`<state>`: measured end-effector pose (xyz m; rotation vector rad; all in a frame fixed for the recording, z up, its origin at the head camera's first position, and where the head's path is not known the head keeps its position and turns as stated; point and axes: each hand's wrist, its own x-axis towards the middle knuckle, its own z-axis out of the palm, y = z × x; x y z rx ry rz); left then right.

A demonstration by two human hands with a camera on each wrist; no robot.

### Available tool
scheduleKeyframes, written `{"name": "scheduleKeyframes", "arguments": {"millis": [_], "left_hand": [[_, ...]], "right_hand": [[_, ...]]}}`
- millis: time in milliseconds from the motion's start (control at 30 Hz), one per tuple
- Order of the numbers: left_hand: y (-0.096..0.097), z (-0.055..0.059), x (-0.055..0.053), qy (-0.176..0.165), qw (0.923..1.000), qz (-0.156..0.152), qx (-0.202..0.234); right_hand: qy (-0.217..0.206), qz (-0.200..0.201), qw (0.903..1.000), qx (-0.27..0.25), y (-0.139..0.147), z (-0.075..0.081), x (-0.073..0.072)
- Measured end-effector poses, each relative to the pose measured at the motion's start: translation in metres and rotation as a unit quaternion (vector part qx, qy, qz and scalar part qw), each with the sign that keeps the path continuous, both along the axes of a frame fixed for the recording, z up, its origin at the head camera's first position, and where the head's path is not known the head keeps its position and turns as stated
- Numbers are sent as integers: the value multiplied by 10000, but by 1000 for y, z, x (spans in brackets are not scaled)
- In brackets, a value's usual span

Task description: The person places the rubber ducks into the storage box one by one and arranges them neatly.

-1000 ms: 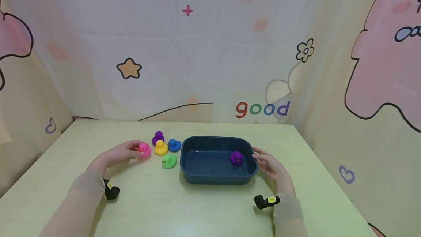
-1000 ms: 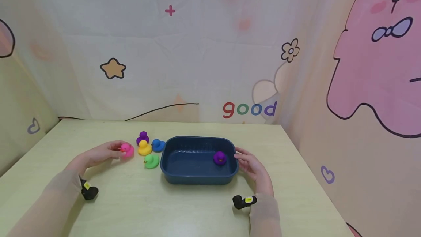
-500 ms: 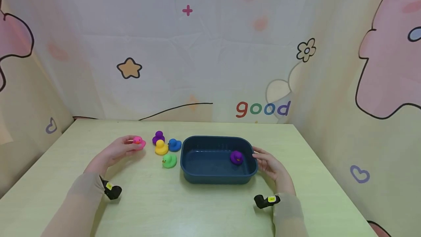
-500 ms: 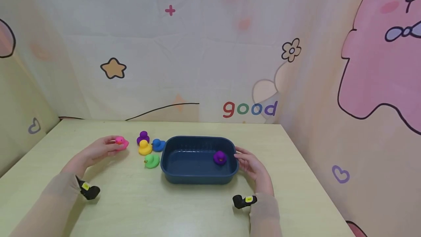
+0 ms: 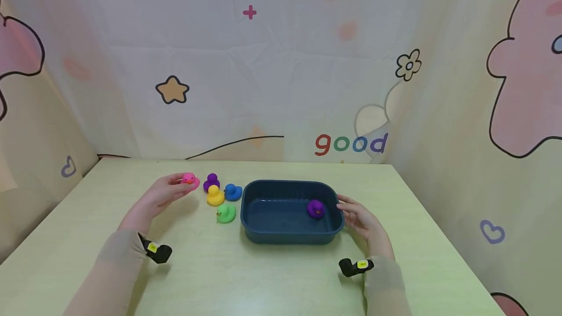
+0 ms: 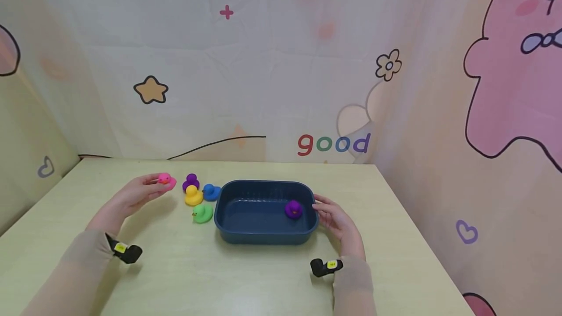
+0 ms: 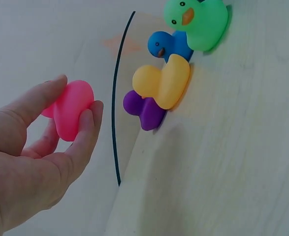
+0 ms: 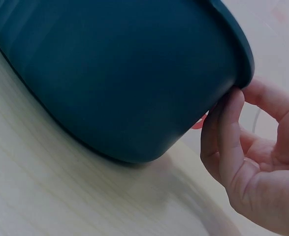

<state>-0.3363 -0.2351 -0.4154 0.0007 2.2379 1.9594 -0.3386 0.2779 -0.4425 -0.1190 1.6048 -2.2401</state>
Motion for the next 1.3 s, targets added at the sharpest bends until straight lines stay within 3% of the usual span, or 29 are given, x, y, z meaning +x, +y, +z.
{"name": "scheduleKeyframes", "arguments": {"millis": [167, 400, 600, 767, 967, 1100, 1167, 1300], "left_hand": [[18, 5, 1, 20, 9999, 114, 10], [46, 6, -1, -1, 10000, 15, 55], [80, 14, -4, -47, 9992, -38, 396], [110, 22, -8, -50, 9974, -159, 701], [144, 29, -9, -70, 9963, -374, 772], [162, 29, -8, -75, 9947, -563, 857], [170, 29, -8, -89, 9937, -631, 924], [187, 28, -9, -111, 9944, -632, 835]], "right_hand": [[14, 37, 10000, -2, 0, 1, 0], [-44, 89, 9999, -45, -3, 8, 7], [-1, 170, 9998, -93, -3, 9, 7], [213, 167, 9996, -13, 2, -4, -2], [836, 611, 9945, -182, 14, -24, -17], [652, 478, 9966, -182, 12, -22, -16], [400, 182, 9990, 56, 7, -13, -9], [44, -25, 10000, 13, -1, 0, 0]]}}
